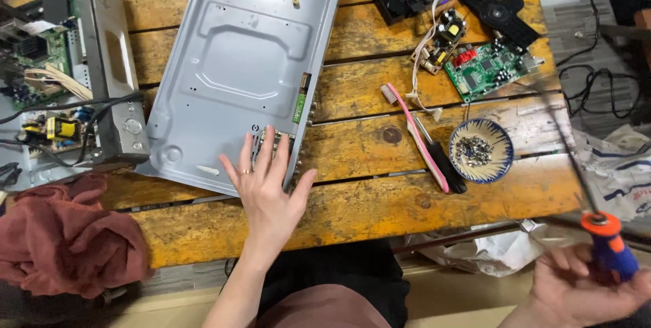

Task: Repairing an electronic device by using a screwdriver to manipulate screws on a circuit board.

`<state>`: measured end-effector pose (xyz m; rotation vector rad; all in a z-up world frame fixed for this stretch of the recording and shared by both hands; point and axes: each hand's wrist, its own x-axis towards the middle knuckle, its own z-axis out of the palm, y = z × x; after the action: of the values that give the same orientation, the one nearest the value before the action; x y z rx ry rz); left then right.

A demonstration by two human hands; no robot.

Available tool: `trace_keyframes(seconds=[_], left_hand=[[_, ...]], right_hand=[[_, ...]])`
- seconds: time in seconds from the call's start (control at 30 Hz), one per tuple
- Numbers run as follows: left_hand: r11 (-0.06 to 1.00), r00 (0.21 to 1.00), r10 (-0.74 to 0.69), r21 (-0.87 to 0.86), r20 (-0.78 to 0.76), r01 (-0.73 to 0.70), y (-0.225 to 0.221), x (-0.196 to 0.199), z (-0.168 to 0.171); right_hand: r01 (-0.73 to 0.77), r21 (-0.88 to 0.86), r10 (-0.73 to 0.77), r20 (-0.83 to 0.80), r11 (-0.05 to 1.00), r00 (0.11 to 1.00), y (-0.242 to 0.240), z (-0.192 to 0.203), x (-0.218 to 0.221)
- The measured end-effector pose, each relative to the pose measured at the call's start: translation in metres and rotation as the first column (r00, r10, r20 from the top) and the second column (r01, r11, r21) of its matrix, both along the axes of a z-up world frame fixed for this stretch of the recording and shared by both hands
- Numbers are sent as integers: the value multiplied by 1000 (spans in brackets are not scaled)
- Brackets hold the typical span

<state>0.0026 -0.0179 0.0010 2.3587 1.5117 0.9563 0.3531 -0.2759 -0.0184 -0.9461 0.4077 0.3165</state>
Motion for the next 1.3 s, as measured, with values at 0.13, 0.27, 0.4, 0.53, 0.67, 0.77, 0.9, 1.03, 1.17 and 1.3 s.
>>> trace_keyframes(seconds=[0.13,0.27,0.4,0.53,0.67,0.77,0.9,1.03,1.17,1.3], left_hand=[[966,966,-157,235,204,107,-15,15,-2],[922,835,-386,150,392,356,-30,40,5],[845,754,-440,-60,487,532,-26,80,-19],[845,764,-484,1,427,534,-7,136,-21],[857,833,-497,-14,242,516,9,188,-20],[855,841,-508,-4,185,518,8,217,-24],[839,840,-543,-38,-4,542,4,236,-20],[794,795,-606,42,-12,606,8,249,-29],[715,710,-699,-68,-85,696,14,249,-16],[673,666,-740,-144,-96,726,17,249,-8]], right_hand=[[-102,6,102,20,995,995,15,14,-6],[-98,52,99,-15,994,995,38,21,-12],[-74,181,80,-30,981,996,73,33,-5],[-98,227,108,-34,969,994,101,11,29],[-294,367,294,56,883,954,116,-21,59],[-360,425,340,126,830,932,113,-30,64],[-502,482,439,245,718,864,107,-37,67],[-485,462,420,243,743,874,110,-35,65],[-395,460,367,152,795,918,114,-28,58],[-439,472,402,184,764,897,111,-32,61]])
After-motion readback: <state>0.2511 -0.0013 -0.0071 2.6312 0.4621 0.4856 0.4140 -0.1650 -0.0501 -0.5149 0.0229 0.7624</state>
